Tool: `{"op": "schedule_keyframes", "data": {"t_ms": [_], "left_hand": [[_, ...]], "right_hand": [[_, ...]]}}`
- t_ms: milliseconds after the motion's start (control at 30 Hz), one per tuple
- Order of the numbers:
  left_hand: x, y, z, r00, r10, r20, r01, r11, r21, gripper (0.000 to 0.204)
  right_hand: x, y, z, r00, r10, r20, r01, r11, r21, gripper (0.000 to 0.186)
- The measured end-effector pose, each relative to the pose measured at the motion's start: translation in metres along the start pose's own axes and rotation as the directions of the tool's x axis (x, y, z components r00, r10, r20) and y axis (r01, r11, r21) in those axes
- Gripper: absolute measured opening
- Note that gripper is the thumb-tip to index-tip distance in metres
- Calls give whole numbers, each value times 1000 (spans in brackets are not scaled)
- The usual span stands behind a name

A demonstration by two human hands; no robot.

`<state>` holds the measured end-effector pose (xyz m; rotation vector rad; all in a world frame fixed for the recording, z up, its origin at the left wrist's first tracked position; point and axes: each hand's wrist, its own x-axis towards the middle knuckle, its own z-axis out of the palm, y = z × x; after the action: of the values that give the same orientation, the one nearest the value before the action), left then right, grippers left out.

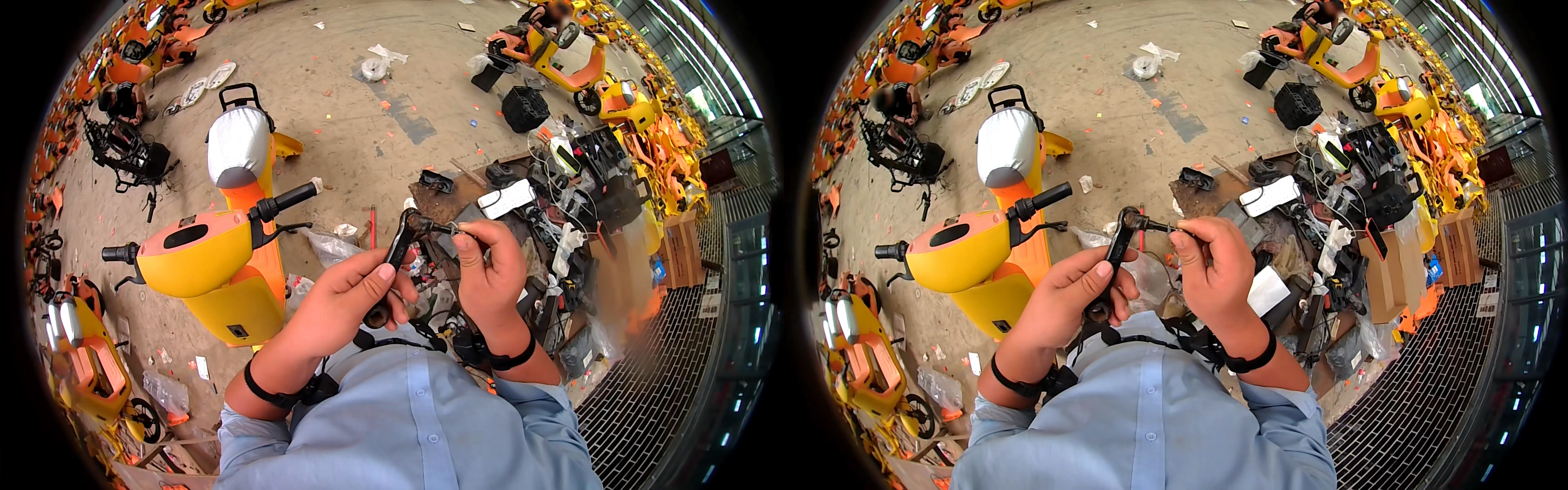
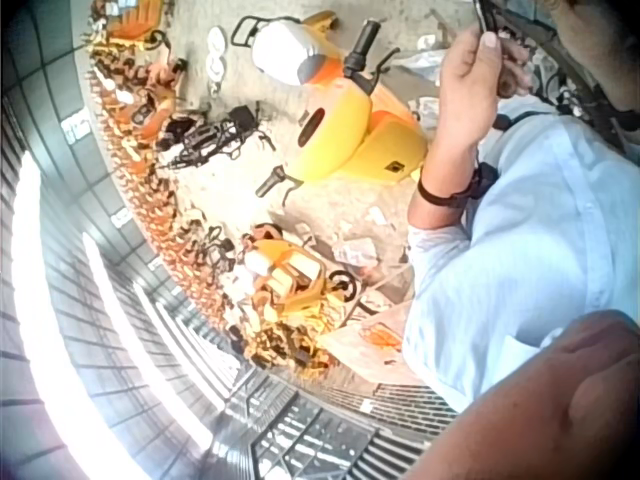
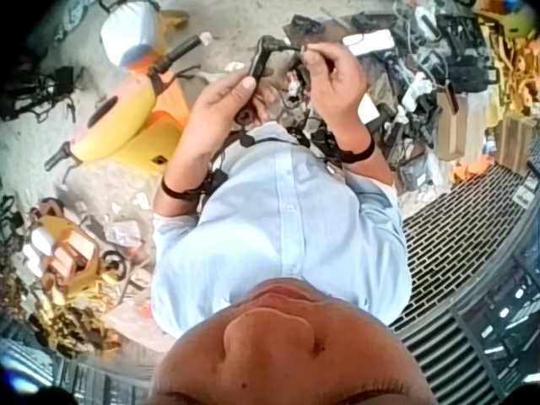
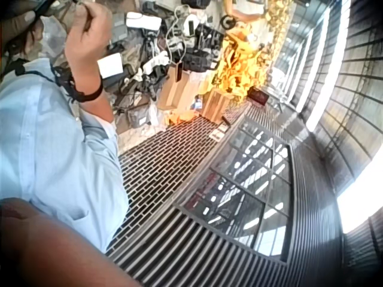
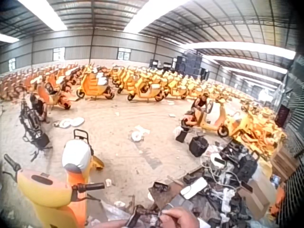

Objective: The person cleans a small scooter component with a white cloth, then moves to a workbench to apply a substance to the part and finally begins reattaching it to a scooter frame.

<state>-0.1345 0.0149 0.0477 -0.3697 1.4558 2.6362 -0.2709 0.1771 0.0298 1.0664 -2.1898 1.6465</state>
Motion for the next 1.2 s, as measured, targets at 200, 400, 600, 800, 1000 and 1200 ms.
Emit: {"op": "schedule_keyframes", "data": {"t_ms": [200, 400, 600, 800, 1000, 1200], "left_hand": [[3, 0, 2, 1000, 2, 8, -2, 1000, -22, 37], [5, 1, 3, 1000, -4, 11, 4, 1000, -19, 36], [5, 1, 2, 999, -16, 29, 16, 1000, -13, 37], [7, 1, 3, 1000, -6, 2, 6, 999, -45, 36], [7, 1, 3, 1000, -26, -14, 25, 999, -47, 38], [7, 1, -2, 998, -55, -43, 52, 997, -53, 40]], "right_hand": [[2, -4, -3, 999, -45, -26, 44, 998, -55, 13], [7, -10, -6, 998, -61, -15, 59, 995, -82, 13], [8, -10, -5, 999, -46, -20, 44, 995, -86, 13], [9, -4, -2, 993, -110, -32, 107, 991, -84, 15], [12, -1, -1, 980, -195, -29, 190, 974, -121, 17], [21, -4, -7, 952, -304, 43, 307, 934, -184, 19]]}}
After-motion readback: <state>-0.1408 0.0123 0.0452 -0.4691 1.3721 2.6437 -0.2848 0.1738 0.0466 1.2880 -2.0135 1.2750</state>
